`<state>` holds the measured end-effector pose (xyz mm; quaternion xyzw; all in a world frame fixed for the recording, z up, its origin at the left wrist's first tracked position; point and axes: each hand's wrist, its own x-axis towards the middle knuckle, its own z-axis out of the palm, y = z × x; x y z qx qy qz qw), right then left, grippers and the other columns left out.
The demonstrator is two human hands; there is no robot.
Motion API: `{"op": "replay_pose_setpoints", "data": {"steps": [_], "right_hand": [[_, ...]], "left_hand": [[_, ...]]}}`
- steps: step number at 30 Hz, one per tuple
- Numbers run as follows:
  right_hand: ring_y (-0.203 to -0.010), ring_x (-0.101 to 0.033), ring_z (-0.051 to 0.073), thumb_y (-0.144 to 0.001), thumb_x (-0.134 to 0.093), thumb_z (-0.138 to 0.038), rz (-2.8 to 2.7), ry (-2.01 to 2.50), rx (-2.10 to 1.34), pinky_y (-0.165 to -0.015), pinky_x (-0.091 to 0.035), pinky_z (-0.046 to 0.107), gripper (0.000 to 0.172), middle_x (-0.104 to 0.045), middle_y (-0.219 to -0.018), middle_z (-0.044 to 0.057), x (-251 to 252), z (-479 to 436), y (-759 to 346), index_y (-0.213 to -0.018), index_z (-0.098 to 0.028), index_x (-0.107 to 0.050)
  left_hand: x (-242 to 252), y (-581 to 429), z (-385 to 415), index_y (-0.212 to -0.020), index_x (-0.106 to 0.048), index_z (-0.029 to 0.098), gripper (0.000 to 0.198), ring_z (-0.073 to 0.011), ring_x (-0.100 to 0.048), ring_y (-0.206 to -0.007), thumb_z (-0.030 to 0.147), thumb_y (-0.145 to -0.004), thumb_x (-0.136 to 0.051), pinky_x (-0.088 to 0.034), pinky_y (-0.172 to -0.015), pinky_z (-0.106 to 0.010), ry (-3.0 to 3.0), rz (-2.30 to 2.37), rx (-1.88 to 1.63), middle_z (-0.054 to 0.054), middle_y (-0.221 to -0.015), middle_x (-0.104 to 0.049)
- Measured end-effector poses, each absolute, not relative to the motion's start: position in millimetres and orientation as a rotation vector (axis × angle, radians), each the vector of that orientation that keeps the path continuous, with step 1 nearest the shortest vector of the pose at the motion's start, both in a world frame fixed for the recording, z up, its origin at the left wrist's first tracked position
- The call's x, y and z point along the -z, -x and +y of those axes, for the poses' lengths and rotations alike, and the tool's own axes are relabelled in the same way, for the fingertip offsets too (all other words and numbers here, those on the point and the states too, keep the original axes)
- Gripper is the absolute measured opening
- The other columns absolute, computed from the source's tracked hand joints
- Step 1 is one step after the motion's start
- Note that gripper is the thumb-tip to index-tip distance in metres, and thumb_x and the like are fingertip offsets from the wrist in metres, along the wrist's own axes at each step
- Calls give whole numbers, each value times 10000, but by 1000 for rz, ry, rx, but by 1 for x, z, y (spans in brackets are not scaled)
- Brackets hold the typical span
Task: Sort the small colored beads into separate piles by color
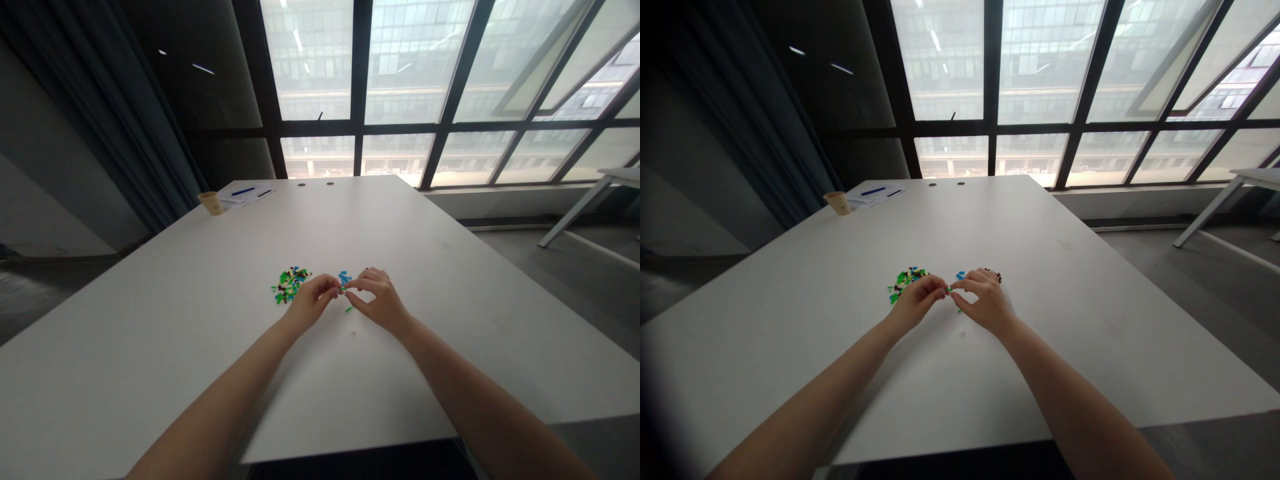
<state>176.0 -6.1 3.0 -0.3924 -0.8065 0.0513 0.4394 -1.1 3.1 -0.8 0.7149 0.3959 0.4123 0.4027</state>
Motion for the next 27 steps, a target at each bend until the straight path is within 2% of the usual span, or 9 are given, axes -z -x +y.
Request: {"op": "replay_pose_setpoints", "data": {"steps": [7,11,16,20,23,27], "right_hand": [[-651,-505,119,-750,-580,-227,-1943,959,-95,-711,-351,283,80,-572,-627,-11,-1,-4,-178,-745,-229,-660],[-659,-510,120,-746,-581,-218,-1902,958,-115,-709,-357,282,80,-582,-640,-8,-1,-2,-180,-740,-229,-661],[-659,-509,123,-749,-576,-229,-1894,961,-143,-718,-361,286,89,-585,-641,-2,-4,-3,-179,-735,-222,-663],[-664,-507,123,-754,-560,-237,-1923,1037,-166,-732,-356,281,111,-576,-641,1,-3,0,-182,-748,-221,-669],[-636,-500,116,-730,-558,-231,-2036,1260,-278,-684,-359,256,121,-563,-629,-1,2,6,-190,-739,-224,-678],[-566,-488,103,-670,-562,-209,-2253,1603,-576,-558,-333,218,130,-586,-622,2,13,11,-201,-696,-215,-689]], "left_hand": [[2,2,4,-881,-536,159,180,-112,-556,-681,307,-811,-459,-455,-645,-243,-1813,996,-1104,-29,-752,-612],[3,8,10,-891,-542,168,198,-133,-549,-714,288,-835,-394,-443,-669,-269,-2067,1328,-1032,-45,-809,-615],[4,16,13,-869,-566,161,199,-204,-526,-934,234,-820,-387,-408,-810,-333,-2424,1887,-567,-95,-948,-583],[-5,21,5,-1016,-521,142,288,-279,-535,-964,301,-782,-463,-439,-741,-383,-2204,2278,-32,-149,-1031,-567],[-11,25,2,-1077,-481,118,387,-297,-568,-929,332,-756,-507,-451,-711,-387,-1999,2289,212,-172,-1015,-595],[-8,30,5,-1096,-465,102,414,-285,-575,-951,331,-753,-506,-450,-734,-350,-1930,2202,283,-191,-1035,-606]]}}
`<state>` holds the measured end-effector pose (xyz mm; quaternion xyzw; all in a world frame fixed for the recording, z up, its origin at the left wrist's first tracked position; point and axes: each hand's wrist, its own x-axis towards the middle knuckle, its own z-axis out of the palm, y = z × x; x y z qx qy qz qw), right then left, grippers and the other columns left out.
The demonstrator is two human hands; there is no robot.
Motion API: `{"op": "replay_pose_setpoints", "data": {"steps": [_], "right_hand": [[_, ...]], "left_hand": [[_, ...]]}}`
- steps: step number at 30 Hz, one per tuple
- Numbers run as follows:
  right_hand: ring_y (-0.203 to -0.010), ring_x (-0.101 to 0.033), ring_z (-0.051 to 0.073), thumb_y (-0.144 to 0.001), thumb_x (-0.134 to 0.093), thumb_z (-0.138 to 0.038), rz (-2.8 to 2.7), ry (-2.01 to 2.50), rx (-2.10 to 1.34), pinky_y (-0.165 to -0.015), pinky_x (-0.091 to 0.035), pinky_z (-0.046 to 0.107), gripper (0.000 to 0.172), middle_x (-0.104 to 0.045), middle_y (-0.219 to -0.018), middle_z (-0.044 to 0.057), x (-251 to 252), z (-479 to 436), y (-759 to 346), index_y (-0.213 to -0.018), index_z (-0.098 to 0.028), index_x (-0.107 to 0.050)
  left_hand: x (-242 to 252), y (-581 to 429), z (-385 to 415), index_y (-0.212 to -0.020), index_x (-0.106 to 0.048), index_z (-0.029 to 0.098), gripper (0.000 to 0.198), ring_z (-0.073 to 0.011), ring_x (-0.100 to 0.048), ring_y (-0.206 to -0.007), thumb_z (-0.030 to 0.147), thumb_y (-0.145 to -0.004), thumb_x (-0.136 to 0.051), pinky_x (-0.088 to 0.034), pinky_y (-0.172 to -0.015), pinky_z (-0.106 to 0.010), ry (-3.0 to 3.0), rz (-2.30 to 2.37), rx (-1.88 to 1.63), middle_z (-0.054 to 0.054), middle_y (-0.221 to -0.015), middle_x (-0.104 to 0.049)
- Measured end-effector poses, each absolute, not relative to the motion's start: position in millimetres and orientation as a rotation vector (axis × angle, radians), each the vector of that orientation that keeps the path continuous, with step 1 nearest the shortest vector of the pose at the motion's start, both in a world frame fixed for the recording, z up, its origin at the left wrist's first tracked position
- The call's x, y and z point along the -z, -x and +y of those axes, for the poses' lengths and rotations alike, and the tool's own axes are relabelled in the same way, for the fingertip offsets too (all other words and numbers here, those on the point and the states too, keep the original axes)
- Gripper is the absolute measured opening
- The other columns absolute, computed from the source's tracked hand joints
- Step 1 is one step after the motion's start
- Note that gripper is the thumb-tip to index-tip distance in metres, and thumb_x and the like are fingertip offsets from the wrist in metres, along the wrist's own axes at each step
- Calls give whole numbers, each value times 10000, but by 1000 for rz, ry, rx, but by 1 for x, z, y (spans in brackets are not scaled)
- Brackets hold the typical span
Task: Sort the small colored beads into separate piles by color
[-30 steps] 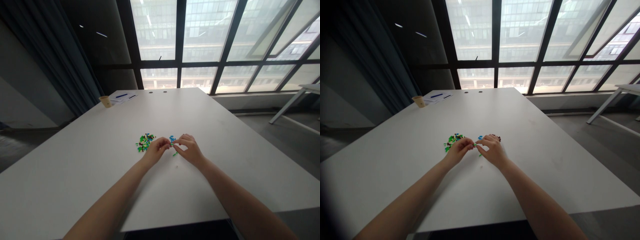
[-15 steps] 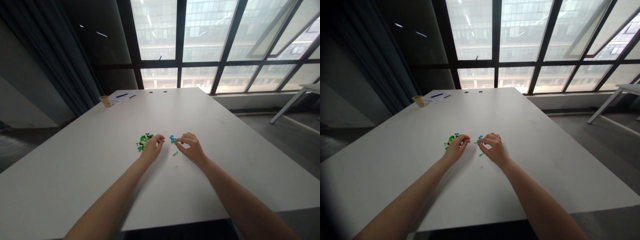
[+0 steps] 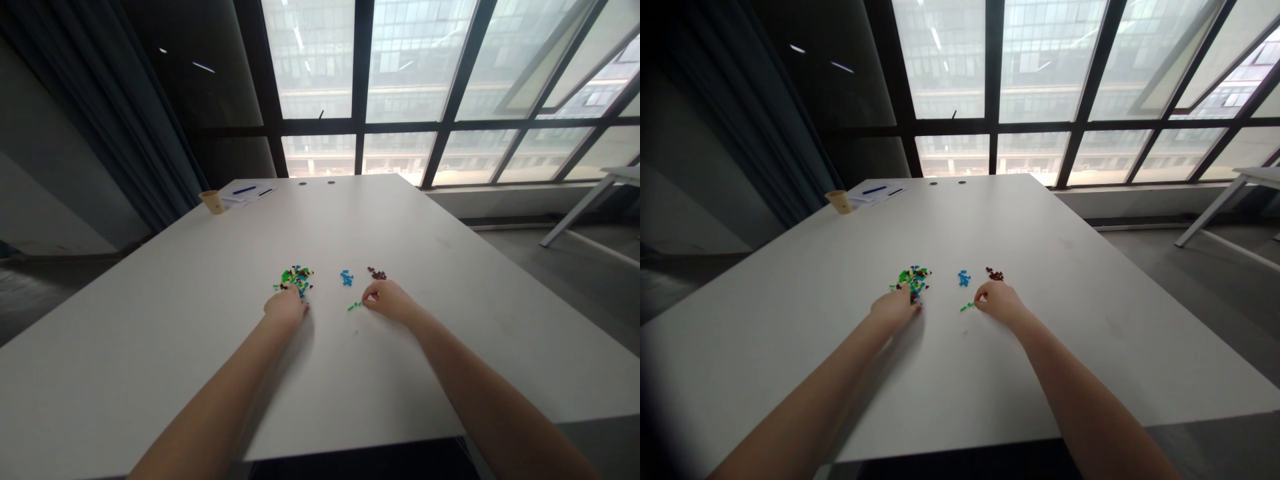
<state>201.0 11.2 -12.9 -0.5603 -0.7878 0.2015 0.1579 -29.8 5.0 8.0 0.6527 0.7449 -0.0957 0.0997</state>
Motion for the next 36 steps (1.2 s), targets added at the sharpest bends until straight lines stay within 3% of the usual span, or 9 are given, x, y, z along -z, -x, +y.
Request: {"op": "replay_pose_setpoints", "data": {"steps": [8,17,25,32,36], "right_hand": [[-583,-503,106,-662,-582,-250,-2382,1719,-643,-526,-301,214,147,-613,-674,5,13,9,-200,-746,-245,-701],[-724,-550,146,-681,-608,-289,-2333,1732,-583,-635,-352,235,104,-644,-754,17,16,7,-193,-725,-240,-689],[-618,-514,128,-712,-558,-298,-2176,1606,-458,-592,-355,237,134,-609,-682,14,19,12,-197,-732,-217,-663],[-588,-500,122,-726,-508,-322,-1891,1527,-373,-600,-385,229,177,-574,-625,6,23,25,-207,-701,-190,-623],[-589,-501,118,-725,-509,-334,-1860,1494,-370,-603,-387,228,185,-586,-651,9,26,25,-204,-707,-188,-621]], "left_hand": [[6,32,13,-1087,-477,103,326,-250,-600,-904,225,-790,-422,-447,-744,-327,-2063,2084,228,-181,-1004,-621],[7,31,16,-1064,-492,113,302,-241,-608,-881,135,-800,-345,-454,-735,-328,-2115,2045,199,-165,-974,-632],[1,31,12,-996,-521,149,290,-240,-611,-816,136,-811,-298,-449,-678,-337,-2129,2140,90,-147,-907,-634],[-3,22,16,-819,-549,148,174,-182,-568,-785,211,-800,-389,-422,-710,-286,-2308,1906,-498,-93,-841,-615],[-2,15,14,-868,-549,179,162,-133,-550,-641,266,-788,-439,-428,-635,-254,-2179,1624,-797,-17,-704,-609]]}}
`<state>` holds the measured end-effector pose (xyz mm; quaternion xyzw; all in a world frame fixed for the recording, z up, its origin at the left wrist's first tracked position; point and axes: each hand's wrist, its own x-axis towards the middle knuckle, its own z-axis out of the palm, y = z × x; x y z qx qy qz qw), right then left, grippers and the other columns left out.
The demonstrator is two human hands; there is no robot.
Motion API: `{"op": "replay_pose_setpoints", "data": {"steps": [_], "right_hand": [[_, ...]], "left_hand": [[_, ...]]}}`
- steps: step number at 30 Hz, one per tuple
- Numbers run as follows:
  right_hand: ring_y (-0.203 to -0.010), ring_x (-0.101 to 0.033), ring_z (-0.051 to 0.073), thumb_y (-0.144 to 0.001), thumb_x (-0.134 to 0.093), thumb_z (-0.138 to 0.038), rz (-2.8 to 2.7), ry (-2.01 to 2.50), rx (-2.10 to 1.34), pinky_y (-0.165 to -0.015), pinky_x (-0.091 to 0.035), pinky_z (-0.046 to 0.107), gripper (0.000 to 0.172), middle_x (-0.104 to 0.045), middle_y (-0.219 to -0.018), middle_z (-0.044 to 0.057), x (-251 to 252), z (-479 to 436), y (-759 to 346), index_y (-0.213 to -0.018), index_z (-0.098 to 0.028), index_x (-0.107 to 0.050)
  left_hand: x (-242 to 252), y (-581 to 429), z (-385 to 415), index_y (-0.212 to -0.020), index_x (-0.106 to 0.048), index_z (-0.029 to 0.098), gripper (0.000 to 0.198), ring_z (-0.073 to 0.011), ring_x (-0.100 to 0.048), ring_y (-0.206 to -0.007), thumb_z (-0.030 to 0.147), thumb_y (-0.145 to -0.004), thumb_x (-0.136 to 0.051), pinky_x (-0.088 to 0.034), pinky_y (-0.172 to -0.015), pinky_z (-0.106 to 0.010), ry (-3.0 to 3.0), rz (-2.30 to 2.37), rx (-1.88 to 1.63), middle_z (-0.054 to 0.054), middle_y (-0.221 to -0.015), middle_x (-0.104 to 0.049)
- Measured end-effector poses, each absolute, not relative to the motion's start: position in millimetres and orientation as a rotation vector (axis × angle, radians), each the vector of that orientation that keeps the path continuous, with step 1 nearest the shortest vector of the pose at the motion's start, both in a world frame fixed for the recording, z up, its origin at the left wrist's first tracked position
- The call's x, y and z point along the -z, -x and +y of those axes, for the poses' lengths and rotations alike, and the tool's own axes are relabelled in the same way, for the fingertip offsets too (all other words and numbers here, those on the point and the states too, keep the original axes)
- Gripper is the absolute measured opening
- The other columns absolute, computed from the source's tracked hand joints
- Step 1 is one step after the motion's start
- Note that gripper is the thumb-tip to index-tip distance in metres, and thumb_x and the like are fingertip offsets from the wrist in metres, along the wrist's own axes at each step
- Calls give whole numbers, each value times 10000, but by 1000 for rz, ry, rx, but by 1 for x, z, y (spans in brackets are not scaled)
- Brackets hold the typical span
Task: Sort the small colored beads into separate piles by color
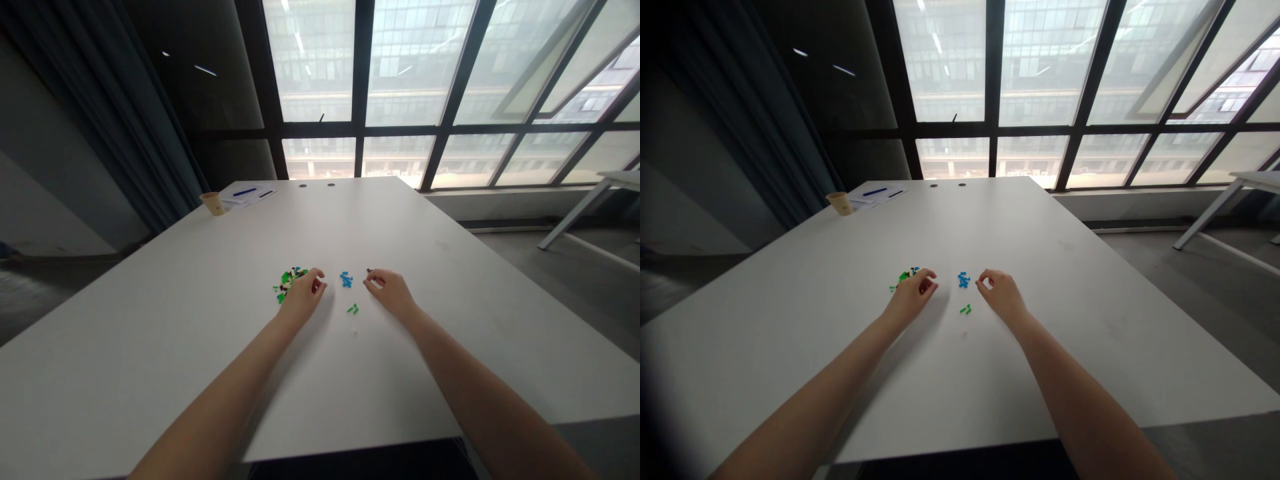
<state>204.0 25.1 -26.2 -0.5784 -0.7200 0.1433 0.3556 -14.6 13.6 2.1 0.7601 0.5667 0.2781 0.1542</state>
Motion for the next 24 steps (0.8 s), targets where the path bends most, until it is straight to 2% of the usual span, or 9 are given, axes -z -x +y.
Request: {"op": "replay_pose_setpoints", "data": {"steps": [7,13,24], "right_hand": [[-588,-487,110,-728,-512,-301,-1920,1425,-363,-581,-357,216,158,-592,-642,-1,18,19,-197,-698,-189,-620],[-544,-455,94,-730,-525,-264,-1968,1363,-338,-561,-337,206,126,-524,-574,-23,10,13,-191,-708,-189,-624],[-530,-442,90,-751,-537,-257,-1992,1233,-311,-578,-349,214,114,-504,-562,-27,9,9,-187,-716,-187,-619]], "left_hand": [[0,2,8,-870,-588,171,207,-117,-562,-679,324,-772,-488,-454,-646,-240,-2038,1359,-981,-26,-774,-623],[2,-3,5,-872,-610,169,218,-114,-566,-754,335,-766,-517,-472,-670,-229,-1893,1161,-1059,-57,-899,-600],[-2,-2,2,-881,-663,210,196,-154,-552,-914,307,-750,-554,-455,-757,-259,-1863,1116,-1132,-67,-1009,-574]]}}
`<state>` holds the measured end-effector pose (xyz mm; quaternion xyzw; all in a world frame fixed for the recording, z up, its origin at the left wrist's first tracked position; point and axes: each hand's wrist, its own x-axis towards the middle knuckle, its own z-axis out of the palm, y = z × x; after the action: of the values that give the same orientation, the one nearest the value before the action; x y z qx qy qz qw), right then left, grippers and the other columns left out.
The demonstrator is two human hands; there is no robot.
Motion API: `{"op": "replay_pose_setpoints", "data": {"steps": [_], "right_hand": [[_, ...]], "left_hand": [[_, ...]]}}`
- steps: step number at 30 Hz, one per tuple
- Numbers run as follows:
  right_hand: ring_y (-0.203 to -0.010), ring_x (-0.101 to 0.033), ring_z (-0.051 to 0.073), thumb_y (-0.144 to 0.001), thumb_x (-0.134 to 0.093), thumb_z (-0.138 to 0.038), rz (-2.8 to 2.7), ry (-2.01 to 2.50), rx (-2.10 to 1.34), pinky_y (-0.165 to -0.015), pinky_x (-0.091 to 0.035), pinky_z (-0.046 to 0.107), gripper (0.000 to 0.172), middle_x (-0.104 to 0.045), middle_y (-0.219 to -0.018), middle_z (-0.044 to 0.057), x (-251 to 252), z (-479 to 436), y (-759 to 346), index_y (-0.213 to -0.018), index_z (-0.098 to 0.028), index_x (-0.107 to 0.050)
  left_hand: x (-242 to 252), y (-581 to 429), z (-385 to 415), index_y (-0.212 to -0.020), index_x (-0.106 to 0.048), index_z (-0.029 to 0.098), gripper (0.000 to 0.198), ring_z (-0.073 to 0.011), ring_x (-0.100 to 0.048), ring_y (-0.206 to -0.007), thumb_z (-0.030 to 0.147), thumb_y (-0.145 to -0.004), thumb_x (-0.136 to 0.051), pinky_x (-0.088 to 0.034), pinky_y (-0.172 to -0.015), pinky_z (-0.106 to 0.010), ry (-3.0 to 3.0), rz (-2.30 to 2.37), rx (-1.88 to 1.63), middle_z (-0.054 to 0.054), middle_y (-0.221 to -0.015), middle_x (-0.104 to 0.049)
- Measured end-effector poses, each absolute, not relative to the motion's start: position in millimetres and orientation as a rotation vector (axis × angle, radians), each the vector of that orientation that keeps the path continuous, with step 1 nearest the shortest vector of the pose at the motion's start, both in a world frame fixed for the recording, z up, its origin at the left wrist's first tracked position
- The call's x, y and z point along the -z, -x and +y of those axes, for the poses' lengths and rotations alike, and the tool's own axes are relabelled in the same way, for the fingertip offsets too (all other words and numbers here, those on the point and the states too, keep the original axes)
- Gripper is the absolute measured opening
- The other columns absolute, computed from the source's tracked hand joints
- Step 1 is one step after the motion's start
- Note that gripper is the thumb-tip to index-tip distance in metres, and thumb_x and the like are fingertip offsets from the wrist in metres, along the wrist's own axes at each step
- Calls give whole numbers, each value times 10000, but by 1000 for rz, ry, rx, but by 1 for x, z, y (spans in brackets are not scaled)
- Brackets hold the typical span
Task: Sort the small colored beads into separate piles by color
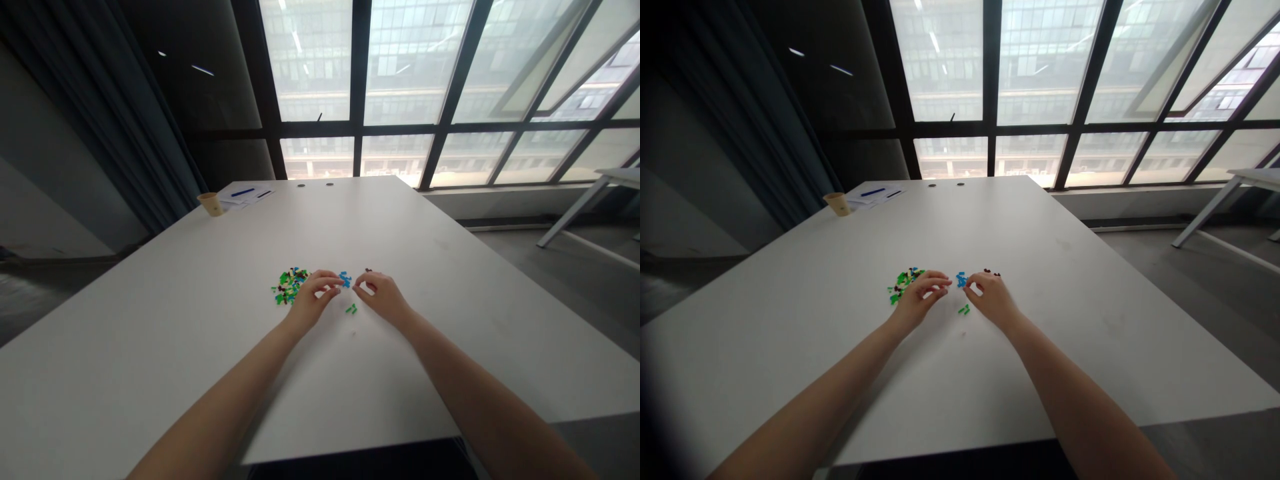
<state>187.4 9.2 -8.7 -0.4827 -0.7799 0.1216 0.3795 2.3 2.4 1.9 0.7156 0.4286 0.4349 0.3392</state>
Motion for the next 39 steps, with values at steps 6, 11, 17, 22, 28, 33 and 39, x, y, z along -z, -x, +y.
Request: {"op": "replay_pose_setpoints", "data": {"steps": [6,11,17,22,28,33,39], "right_hand": [[-622,-471,115,-781,-542,-271,-2023,965,-142,-683,-376,258,135,-506,-618,-10,5,3,-185,-847,-213,-645],[-673,-463,125,-810,-521,-271,-2144,852,-28,-697,-365,267,207,-521,-674,3,5,1,-185,-979,-279,-641],[-683,-462,122,-821,-510,-266,-2217,846,15,-689,-347,258,169,-545,-689,13,6,2,-184,-882,-258,-667],[-699,-479,127,-796,-526,-216,-2317,874,-114,-685,-352,252,129,-568,-706,18,0,-1,-184,-815,-218,-653],[-589,-465,101,-661,-599,-145,-2650,995,-528,-565,-329,211,127,-566,-662,-18,-1,-6,-195,-752,-217,-649],[-560,-427,90,-619,-624,-192,-2769,1135,-734,-503,-269,200,147,-547,-654,-25,9,-4,-196,-763,-209,-655],[-575,-429,86,-600,-658,-246,-2757,1235,-847,-502,-255,192,210,-535,-685,-21,8,-2,-196,-805,-201,-649]], "left_hand": [[4,-2,8,-867,-675,175,237,-182,-566,-919,314,-685,-616,-454,-804,-310,-1612,1063,-1118,-78,-993,-630],[3,-3,9,-865,-682,129,290,-200,-597,-867,325,-654,-649,-426,-851,-351,-1471,968,-965,-87,-890,-684],[6,-2,8,-833,-684,123,266,-174,-609,-810,312,-648,-658,-429,-827,-320,-1416,887,-813,-73,-859,-691],[16,2,11,-941,-635,146,347,-140,-609,-789,275,-622,-685,-441,-751,-268,-1276,884,-745,-78,-918,-676],[9,7,15,-958,-596,155,388,-146,-589,-856,267,-598,-691,-428,-708,-242,-1319,989,-807,-106,-1047,-629],[7,8,16,-922,-589,155,355,-122,-581,-768,282,-601,-674,-420,-657,-231,-1345,1044,-778,-91,-1001,-637],[7,7,15,-887,-596,163,297,-115,-577,-742,299,-627,-643,-420,-650,-225,-1402,1045,-799,-73,-969,-639]]}}
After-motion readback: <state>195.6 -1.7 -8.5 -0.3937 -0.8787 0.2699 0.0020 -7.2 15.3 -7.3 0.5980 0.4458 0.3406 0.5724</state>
